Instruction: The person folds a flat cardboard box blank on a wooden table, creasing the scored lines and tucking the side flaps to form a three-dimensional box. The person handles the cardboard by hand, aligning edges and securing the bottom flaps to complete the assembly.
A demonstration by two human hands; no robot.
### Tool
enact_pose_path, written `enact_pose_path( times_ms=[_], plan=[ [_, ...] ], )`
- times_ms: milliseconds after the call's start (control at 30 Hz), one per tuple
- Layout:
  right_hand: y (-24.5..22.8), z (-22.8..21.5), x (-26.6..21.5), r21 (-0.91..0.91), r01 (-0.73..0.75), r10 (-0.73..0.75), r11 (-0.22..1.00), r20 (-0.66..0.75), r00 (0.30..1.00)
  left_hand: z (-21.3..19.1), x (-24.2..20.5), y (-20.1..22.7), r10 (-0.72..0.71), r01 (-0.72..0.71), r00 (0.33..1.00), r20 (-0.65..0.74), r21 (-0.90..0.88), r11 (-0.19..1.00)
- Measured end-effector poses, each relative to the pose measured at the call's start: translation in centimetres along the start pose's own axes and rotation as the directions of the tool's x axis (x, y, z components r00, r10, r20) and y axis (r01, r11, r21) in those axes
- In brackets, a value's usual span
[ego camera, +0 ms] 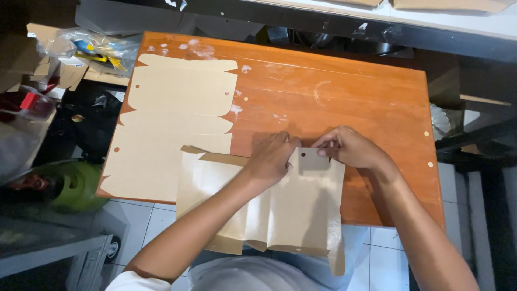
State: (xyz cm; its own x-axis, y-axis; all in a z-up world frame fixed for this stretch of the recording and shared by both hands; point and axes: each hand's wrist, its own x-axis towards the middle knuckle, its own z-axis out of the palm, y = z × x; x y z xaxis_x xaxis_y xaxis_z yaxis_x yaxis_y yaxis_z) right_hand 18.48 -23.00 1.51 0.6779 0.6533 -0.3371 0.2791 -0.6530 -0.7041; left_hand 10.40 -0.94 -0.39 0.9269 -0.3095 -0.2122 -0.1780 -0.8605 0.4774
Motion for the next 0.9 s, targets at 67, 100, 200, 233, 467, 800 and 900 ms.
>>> enact_pose_path(
  times_ms=[67, 100, 200, 233, 467, 800, 900],
  plan=[
    [-0.3, -0.2, 0.3, 0.003, -0.011, 0.011, 1.000, -0.004, 1.000, -1.9, -0.9, 1.1, 0.013, -0.013, 1.000, 0.003, 0.013, 1.000],
    [-0.3, -0.2, 0.3, 0.004, -0.025, 0.025, 1.000, -0.009, 1.000, -2.7, -1.4, 1.7, 0.030, -0.030, 1.000, 0.006, 0.024, 0.999],
    [-1.2, 0.0, -0.4, 0.014, -0.016, 0.017, 1.000, -0.032, 0.999, -0.6, 0.3, 0.3, 0.035, -0.036, 0.999, 0.007, 0.134, 0.990],
    [-1.9, 0.1, -0.9, 0.013, -0.016, 0.016, 1.000, -0.033, 0.999, -0.6, 0.2, 0.2, 0.036, -0.036, 0.999, 0.006, 0.134, 0.990],
    [0.6, 5.3, -1.5, -0.379, 0.073, -0.139, 0.923, -0.150, 0.979, -1.2, -1.1, 0.1, 0.155, -0.151, 0.987, -0.033, 0.101, 0.983],
    [-4.1, 6.7, -6.5, -0.703, 0.081, -0.429, 0.707, -0.335, 0.839, 0.0, -4.2, 0.8, 0.301, -0.270, 0.917, -0.261, 0.147, 0.951],
    [-0.5, 8.6, -6.8, -0.628, 0.181, -0.456, 0.757, -0.309, 0.835, 0.9, -4.7, 1.3, 0.410, -0.260, 0.839, -0.359, 0.398, 0.880]
  ],
)
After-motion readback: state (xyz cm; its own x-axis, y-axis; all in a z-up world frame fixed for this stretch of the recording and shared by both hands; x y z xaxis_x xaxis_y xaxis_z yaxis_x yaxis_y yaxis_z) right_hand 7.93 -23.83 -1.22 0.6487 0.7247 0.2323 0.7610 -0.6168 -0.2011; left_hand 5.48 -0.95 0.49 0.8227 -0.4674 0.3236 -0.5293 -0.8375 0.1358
